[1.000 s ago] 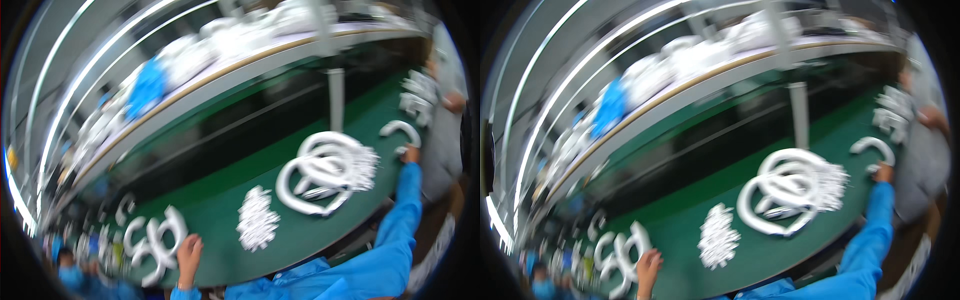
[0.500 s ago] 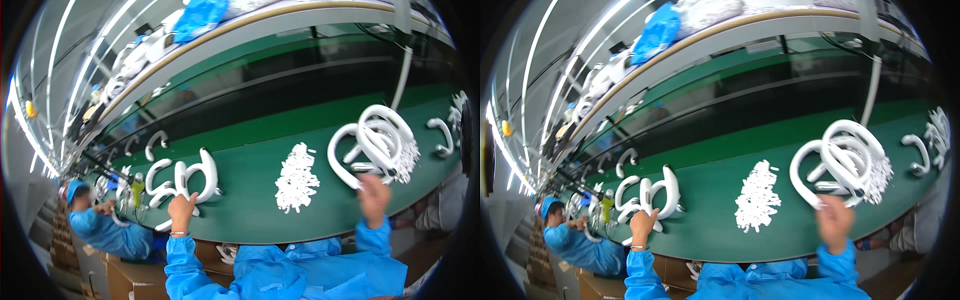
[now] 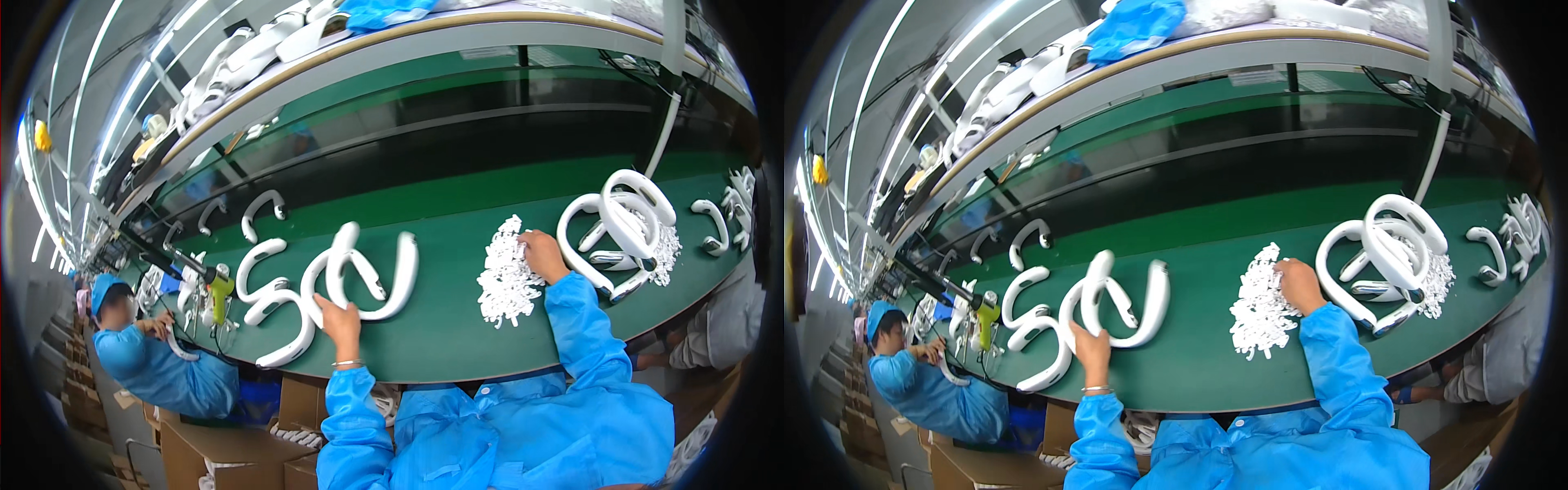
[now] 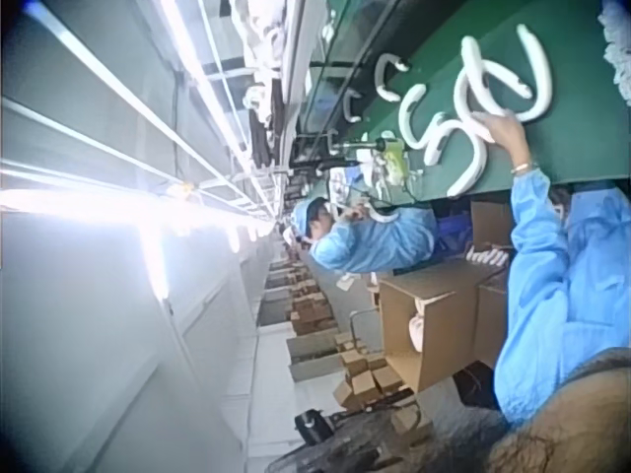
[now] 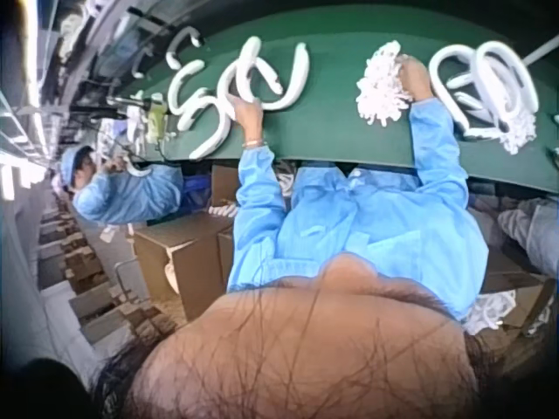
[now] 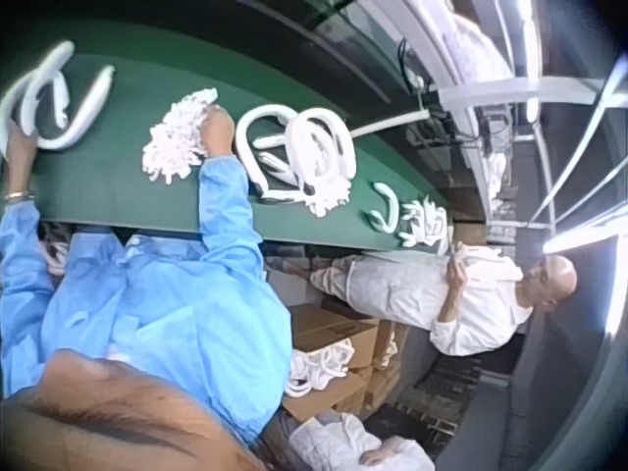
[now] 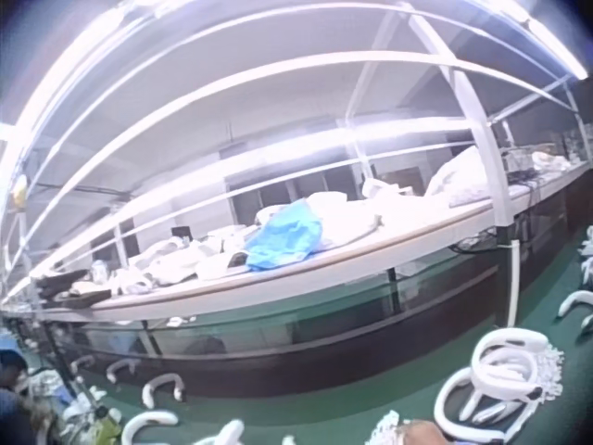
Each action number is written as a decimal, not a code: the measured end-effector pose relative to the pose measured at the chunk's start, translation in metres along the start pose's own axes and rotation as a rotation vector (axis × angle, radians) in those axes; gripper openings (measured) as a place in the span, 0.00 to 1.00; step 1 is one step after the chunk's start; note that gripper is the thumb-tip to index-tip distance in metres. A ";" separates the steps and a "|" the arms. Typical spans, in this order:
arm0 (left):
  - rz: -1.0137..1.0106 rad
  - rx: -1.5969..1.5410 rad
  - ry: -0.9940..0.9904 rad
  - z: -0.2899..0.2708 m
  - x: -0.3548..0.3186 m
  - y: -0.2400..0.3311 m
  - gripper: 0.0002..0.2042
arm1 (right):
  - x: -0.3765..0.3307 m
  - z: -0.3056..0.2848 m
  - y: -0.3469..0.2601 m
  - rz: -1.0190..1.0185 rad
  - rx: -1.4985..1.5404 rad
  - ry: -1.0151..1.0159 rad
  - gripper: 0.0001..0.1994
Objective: The recorder is assembling white plastic massager components, attaching small white clips or pins to the curved frames on an industrial assembly bench.
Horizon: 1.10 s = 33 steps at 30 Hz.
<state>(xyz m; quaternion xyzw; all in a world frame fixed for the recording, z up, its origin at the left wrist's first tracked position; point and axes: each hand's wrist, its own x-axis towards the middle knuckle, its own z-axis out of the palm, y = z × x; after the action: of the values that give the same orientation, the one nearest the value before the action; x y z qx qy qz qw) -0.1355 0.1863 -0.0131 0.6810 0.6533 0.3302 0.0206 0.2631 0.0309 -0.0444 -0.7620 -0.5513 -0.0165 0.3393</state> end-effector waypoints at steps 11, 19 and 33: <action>-0.149 -1.116 -0.406 0.008 -0.042 0.041 0.19 | -0.024 -0.031 -0.028 0.621 1.376 -0.100 0.10; -0.424 -1.528 -0.808 0.023 -0.081 0.105 0.15 | -0.045 -0.038 -0.098 0.691 1.550 -0.211 0.07; -0.471 -1.640 -1.111 -0.006 -0.117 0.126 0.14 | -0.067 -0.029 -0.156 0.459 1.157 -0.364 0.06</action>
<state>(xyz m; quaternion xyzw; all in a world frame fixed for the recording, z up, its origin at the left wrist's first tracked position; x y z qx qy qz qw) -0.0198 0.0593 -0.0001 0.3680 0.2412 0.3007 0.8461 0.1140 -0.0152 0.0292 -0.5453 -0.3428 0.4854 0.5912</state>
